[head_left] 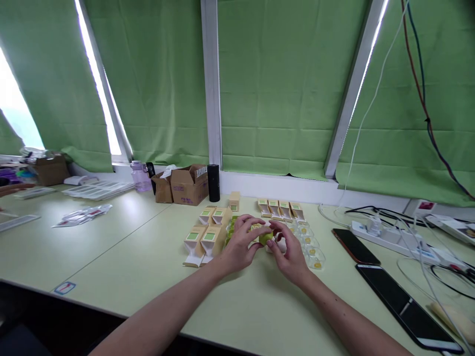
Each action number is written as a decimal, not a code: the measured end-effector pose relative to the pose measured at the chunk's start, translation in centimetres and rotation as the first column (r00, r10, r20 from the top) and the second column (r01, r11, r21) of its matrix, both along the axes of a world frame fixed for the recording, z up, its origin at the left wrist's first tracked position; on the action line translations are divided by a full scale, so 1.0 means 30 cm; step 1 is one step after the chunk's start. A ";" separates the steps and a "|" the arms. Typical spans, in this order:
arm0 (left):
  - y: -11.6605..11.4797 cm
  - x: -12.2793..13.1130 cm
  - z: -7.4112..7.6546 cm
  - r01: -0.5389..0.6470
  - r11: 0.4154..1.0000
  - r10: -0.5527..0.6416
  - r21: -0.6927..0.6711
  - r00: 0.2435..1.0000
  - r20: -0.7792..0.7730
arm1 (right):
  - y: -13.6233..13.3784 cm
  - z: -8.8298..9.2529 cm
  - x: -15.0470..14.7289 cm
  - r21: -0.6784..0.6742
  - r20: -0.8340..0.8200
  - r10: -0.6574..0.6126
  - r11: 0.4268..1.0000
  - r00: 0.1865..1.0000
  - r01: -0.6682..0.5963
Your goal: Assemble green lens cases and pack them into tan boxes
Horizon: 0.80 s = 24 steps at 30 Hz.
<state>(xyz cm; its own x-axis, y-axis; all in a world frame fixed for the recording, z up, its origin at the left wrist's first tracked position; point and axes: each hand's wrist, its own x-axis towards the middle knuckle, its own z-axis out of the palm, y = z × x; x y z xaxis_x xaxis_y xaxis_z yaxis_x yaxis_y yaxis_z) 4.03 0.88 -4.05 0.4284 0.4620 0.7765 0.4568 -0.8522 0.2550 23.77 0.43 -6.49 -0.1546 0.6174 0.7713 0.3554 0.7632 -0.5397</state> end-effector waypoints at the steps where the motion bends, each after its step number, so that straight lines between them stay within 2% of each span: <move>1: 0.001 0.001 0.002 0.013 1.000 -0.013 -0.014 1.000 0.024 | -0.002 0.002 0.001 -0.003 -0.005 0.003 1.000 1.000 -0.003; 4: 0.017 -0.002 0.003 0.045 0.991 -0.020 -0.126 0.982 0.188 | -0.003 0.011 0.008 0.011 -0.026 -0.023 1.000 0.999 0.024; 6: 0.039 -0.007 -0.001 0.053 0.966 0.029 -0.252 0.950 0.312 | 0.002 0.016 0.016 0.037 -0.033 -0.094 0.995 0.995 0.095; 8: 0.065 -0.014 -0.010 0.092 0.915 0.083 -0.392 0.910 0.407 | 0.012 0.018 0.026 0.066 -0.024 -0.184 0.981 0.983 0.185; 11: 0.096 -0.024 -0.022 0.269 0.798 0.085 -0.539 0.835 0.543 | 0.029 0.019 0.041 0.123 0.048 -0.304 0.947 0.952 0.296; 14: 0.104 -0.029 -0.025 0.448 0.693 0.038 -0.565 0.760 0.649 | 0.036 0.019 0.050 0.209 0.245 -0.381 0.919 0.891 0.335; 16: 0.103 -0.029 -0.026 0.512 0.657 0.021 -0.554 0.721 0.692 | 0.033 0.018 0.047 0.252 0.388 -0.401 0.912 0.830 0.323; 20: 0.110 -0.028 -0.038 0.564 0.637 0.019 -0.526 0.671 0.742 | 0.022 0.008 0.031 0.261 0.550 -0.421 0.907 0.721 0.331; 24: 0.117 -0.031 -0.050 0.576 0.636 0.011 -0.513 0.658 0.753 | 0.017 -0.003 0.020 0.268 0.604 -0.434 0.901 0.668 0.342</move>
